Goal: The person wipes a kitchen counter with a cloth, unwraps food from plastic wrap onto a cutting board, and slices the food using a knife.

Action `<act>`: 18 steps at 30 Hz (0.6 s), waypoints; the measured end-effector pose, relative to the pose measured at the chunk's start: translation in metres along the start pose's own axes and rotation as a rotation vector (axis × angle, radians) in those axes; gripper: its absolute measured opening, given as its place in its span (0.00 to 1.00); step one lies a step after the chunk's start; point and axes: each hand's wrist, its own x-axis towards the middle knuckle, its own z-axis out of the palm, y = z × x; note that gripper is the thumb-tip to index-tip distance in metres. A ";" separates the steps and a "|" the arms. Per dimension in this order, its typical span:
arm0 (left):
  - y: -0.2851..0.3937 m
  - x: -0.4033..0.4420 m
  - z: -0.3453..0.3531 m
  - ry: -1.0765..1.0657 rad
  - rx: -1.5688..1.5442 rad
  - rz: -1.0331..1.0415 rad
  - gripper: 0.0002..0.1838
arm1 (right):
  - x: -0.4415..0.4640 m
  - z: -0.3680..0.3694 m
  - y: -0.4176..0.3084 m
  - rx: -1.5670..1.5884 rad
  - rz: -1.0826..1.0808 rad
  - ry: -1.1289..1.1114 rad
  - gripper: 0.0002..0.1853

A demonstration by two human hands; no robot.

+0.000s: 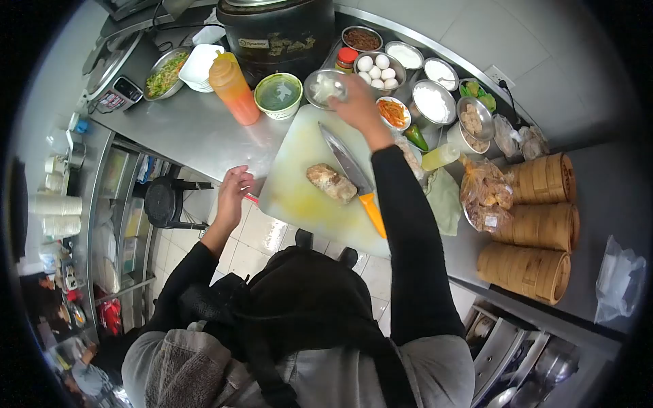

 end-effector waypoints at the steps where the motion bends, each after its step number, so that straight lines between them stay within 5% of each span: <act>1: 0.000 0.002 -0.013 -0.013 -0.002 -0.011 0.19 | -0.004 -0.025 -0.003 0.033 0.086 -0.043 0.19; 3: 0.001 0.004 -0.035 0.048 0.016 0.018 0.17 | -0.035 -0.056 0.037 0.117 0.354 -0.094 0.19; 5: -0.004 0.006 -0.053 0.036 -0.025 0.010 0.16 | -0.067 -0.111 0.021 -0.174 0.570 -0.219 0.19; 12: 0.015 0.032 0.020 -0.170 0.180 0.161 0.13 | -0.175 -0.097 0.081 -0.505 0.452 -0.311 0.32; 15: 0.020 0.038 0.078 -0.414 0.245 0.245 0.14 | -0.178 -0.091 0.075 -0.457 0.523 -0.253 0.38; 17: 0.030 0.032 0.121 -0.564 0.205 0.151 0.15 | -0.177 -0.099 0.066 0.065 0.813 -0.219 0.40; 18: 0.040 0.027 0.144 -0.597 0.165 0.012 0.18 | -0.176 -0.099 0.054 0.082 0.791 -0.223 0.40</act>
